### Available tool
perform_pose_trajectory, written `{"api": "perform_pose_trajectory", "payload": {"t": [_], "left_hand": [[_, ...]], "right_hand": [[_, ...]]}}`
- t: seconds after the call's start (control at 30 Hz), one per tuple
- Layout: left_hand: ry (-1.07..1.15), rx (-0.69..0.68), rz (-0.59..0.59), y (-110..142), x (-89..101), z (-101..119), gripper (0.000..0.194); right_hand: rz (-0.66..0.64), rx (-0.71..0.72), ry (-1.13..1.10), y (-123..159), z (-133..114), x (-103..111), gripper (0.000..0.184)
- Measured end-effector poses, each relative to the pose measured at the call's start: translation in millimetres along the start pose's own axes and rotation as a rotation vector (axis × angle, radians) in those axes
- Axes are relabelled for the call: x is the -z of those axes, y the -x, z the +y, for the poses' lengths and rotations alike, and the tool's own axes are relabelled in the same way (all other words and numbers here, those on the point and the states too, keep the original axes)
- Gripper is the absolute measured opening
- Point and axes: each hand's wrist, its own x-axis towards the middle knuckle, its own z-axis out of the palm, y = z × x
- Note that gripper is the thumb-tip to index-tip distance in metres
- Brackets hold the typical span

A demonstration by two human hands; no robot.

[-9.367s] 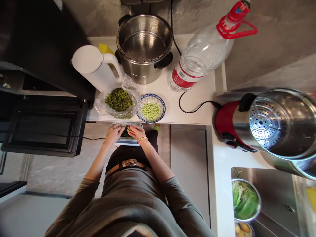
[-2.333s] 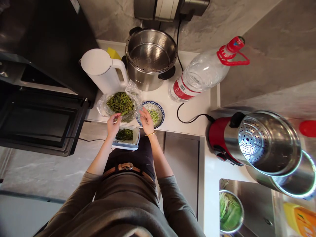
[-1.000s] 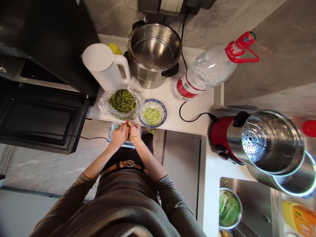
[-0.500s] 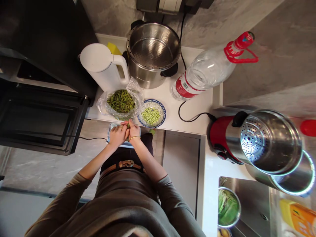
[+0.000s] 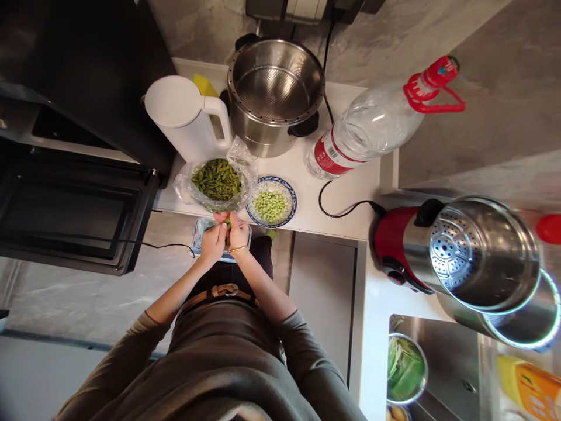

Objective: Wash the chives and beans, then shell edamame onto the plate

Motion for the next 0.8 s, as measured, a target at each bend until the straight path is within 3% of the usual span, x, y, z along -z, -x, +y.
{"api": "perform_pose_trajectory", "payload": {"t": [0.1, 0.17, 0.3, 0.43, 0.53, 0.63, 0.7, 0.8], "left_hand": [[0.391, 0.171, 0.013, -4, -2.7, 7, 0.041], [0.678, 0.309, -0.053, -9, 0.1, 9, 0.043], [1.166, 0.533, -0.369, -20, 17.5, 9, 0.048], [1.413, 0.676, -0.652, -25, 35.2, 5, 0.048], [1.476, 0.755, -0.715, -25, 37.3, 4, 0.051], [1.413, 0.722, -0.685, -21, 31.2, 6, 0.052], [1.261, 0.623, -0.604, -17, 26.3, 9, 0.052], [0.906, 0.373, -0.381, -10, 22.4, 12, 0.043]], "right_hand": [[0.001, 0.067, -0.018, 0, -2, -4, 0.033], [0.014, 0.101, -0.04, -1, -4, -5, 0.033], [-0.038, 0.055, -0.034, -1, -14, -5, 0.029], [-0.075, -0.023, 0.034, 3, -20, -6, 0.029], [-0.063, -0.027, 0.068, 7, -19, -8, 0.032], [0.011, 0.055, 0.07, 7, -16, -8, 0.03], [0.076, 0.099, 0.095, 6, -15, -8, 0.03], [0.133, 0.101, 0.139, 3, -16, -7, 0.031]]}}
